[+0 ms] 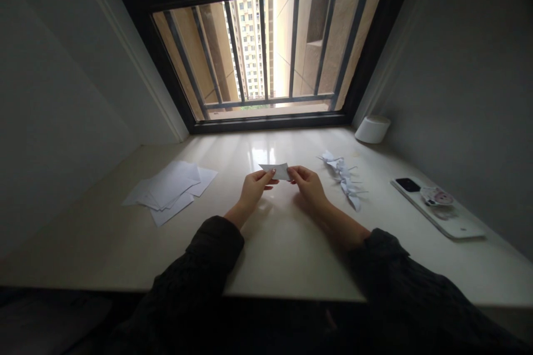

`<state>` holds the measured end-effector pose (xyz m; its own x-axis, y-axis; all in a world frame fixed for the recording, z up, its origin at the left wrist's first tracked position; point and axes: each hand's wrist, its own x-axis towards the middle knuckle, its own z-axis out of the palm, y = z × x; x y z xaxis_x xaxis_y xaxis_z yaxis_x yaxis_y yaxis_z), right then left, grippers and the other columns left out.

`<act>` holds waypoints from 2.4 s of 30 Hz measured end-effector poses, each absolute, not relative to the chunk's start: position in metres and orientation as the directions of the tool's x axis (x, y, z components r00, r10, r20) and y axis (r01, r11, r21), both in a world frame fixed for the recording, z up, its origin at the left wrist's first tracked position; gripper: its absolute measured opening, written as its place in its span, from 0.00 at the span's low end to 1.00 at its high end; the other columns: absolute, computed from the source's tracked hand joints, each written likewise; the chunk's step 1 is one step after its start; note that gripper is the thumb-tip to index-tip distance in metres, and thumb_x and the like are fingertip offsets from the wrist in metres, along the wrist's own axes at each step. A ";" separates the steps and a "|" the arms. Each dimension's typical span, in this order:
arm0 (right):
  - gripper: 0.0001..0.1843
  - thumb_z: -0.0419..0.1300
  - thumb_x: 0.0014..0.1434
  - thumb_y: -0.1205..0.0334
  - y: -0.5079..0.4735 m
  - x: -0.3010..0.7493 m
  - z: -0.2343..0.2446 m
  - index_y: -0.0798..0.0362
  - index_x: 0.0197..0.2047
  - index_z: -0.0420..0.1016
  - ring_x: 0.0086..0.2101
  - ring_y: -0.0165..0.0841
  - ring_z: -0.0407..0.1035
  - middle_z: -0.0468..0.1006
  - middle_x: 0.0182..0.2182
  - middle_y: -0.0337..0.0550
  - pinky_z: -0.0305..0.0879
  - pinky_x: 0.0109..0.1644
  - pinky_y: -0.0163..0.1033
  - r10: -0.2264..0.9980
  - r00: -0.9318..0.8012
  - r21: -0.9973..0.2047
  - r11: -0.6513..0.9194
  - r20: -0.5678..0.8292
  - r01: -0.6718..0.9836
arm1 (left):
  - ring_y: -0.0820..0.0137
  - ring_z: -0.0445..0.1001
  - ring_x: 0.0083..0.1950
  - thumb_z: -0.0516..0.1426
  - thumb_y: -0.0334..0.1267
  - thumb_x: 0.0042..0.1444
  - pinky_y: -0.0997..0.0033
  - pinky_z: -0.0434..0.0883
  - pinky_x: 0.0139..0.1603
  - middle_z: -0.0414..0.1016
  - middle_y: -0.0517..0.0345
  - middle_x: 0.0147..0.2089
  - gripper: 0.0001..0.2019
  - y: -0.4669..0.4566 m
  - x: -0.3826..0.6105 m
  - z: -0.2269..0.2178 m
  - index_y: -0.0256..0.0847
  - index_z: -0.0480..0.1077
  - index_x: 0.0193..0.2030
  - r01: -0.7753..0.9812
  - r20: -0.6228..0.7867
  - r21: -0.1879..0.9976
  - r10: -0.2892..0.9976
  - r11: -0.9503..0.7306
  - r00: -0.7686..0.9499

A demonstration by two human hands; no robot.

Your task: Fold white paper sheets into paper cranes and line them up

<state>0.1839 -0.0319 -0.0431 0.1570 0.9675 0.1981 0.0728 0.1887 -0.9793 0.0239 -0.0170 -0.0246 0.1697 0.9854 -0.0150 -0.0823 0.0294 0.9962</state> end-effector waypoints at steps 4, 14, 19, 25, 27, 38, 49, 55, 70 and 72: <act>0.19 0.60 0.51 0.44 -0.030 0.182 -0.046 0.54 0.31 0.73 0.25 0.32 0.68 0.75 0.23 0.41 0.64 0.32 0.39 0.984 0.118 -0.989 0.139 0.131 -0.057 | 0.61 0.77 0.38 0.63 0.50 0.47 0.67 0.69 0.35 0.79 0.47 0.34 0.17 -0.019 0.024 -0.024 0.37 0.78 0.36 -0.047 0.013 0.999 0.984 -0.004 0.180; 0.28 0.67 0.44 0.45 -0.035 0.179 -0.038 0.52 0.44 0.70 0.27 0.33 0.71 0.76 0.22 0.37 0.65 0.34 0.39 0.987 0.089 -0.984 0.140 0.131 -0.107 | 0.63 0.77 0.39 0.62 0.51 0.47 0.68 0.69 0.37 0.79 0.49 0.33 0.18 -0.018 0.023 -0.024 0.36 0.78 0.36 -0.029 -0.002 1.000 0.985 0.007 0.173; 0.27 0.69 0.43 0.49 -0.033 0.182 -0.041 0.52 0.45 0.71 0.28 0.32 0.70 0.77 0.24 0.38 0.64 0.33 0.38 0.992 -0.009 -0.979 0.122 0.125 -0.161 | 0.63 0.76 0.39 0.62 0.50 0.47 0.69 0.69 0.37 0.79 0.48 0.34 0.19 -0.016 0.021 -0.024 0.35 0.78 0.36 -0.034 -0.020 0.999 0.989 0.025 0.143; 0.26 0.71 0.42 0.54 -0.033 0.182 -0.044 0.50 0.44 0.72 0.25 0.29 0.68 0.74 0.24 0.34 0.64 0.32 0.37 0.979 -0.065 -0.979 0.185 0.191 -0.084 | 0.66 0.75 0.36 0.62 0.51 0.45 0.69 0.68 0.35 0.78 0.50 0.33 0.19 -0.015 0.021 -0.025 0.35 0.78 0.35 -0.034 -0.009 0.999 0.993 0.013 0.114; 0.26 0.70 0.42 0.53 -0.034 0.182 -0.044 0.51 0.44 0.72 0.26 0.30 0.68 0.74 0.24 0.35 0.65 0.33 0.38 0.974 -0.057 -0.976 0.216 0.217 -0.031 | 0.66 0.75 0.35 0.62 0.51 0.45 0.69 0.68 0.35 0.78 0.51 0.32 0.18 -0.015 0.021 -0.025 0.35 0.78 0.34 -0.032 -0.008 0.999 0.993 0.012 0.117; 0.12 0.65 0.53 0.53 -0.042 0.187 -0.035 0.43 0.42 0.78 0.37 0.36 0.69 0.74 0.39 0.44 0.69 0.38 0.42 0.741 -0.071 -0.579 0.576 0.667 0.577 | 0.63 0.77 0.37 0.62 0.49 0.47 0.67 0.69 0.37 0.79 0.48 0.33 0.17 -0.013 0.019 -0.023 0.35 0.77 0.34 -0.046 -0.025 0.999 0.999 0.026 0.039; 0.10 0.64 0.53 0.52 -0.039 0.184 -0.034 0.48 0.34 0.81 0.33 0.33 0.69 0.74 0.33 0.44 0.67 0.32 0.39 0.852 0.070 -0.823 0.476 0.519 0.310 | 0.61 0.74 0.49 0.62 0.49 0.49 0.65 0.70 0.45 0.74 0.48 0.53 0.25 -0.016 0.022 -0.020 0.40 0.72 0.53 -0.059 0.166 0.986 0.964 -0.157 0.207; 0.15 0.66 0.47 0.46 -0.039 0.181 -0.035 0.50 0.30 0.80 0.32 0.32 0.68 0.74 0.33 0.43 0.67 0.33 0.37 0.941 0.051 -0.940 0.331 0.336 0.086 | 0.62 0.75 0.45 0.65 0.43 0.47 0.62 0.68 0.49 0.78 0.47 0.44 0.31 -0.018 0.024 -0.022 0.36 0.66 0.58 -0.182 0.190 0.973 0.942 -0.143 0.278; 0.16 0.68 0.45 0.46 -0.036 0.188 -0.031 0.50 0.29 0.79 0.31 0.33 0.69 0.74 0.31 0.42 0.68 0.32 0.39 0.925 0.039 -0.920 0.372 0.379 0.122 | 0.64 0.77 0.41 0.67 0.43 0.42 0.61 0.70 0.48 0.78 0.47 0.43 0.30 -0.010 0.013 -0.014 0.36 0.70 0.52 -0.099 0.138 0.989 0.933 -0.111 0.332; 0.13 0.66 0.50 0.49 -0.038 0.189 -0.029 0.50 0.29 0.78 0.31 0.33 0.68 0.74 0.31 0.43 0.67 0.32 0.39 0.881 0.050 -0.867 0.450 0.470 0.215 | 0.64 0.77 0.40 0.67 0.43 0.41 0.61 0.71 0.47 0.78 0.48 0.42 0.29 -0.009 0.012 -0.015 0.36 0.70 0.51 -0.085 0.146 0.989 0.928 -0.124 0.343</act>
<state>0.1889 -0.0376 -0.0288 0.0497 0.8812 0.4701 0.2145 0.4503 -0.8667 0.0123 -0.0088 -0.0146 0.3429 0.9279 0.1462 -0.0848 -0.1244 0.9886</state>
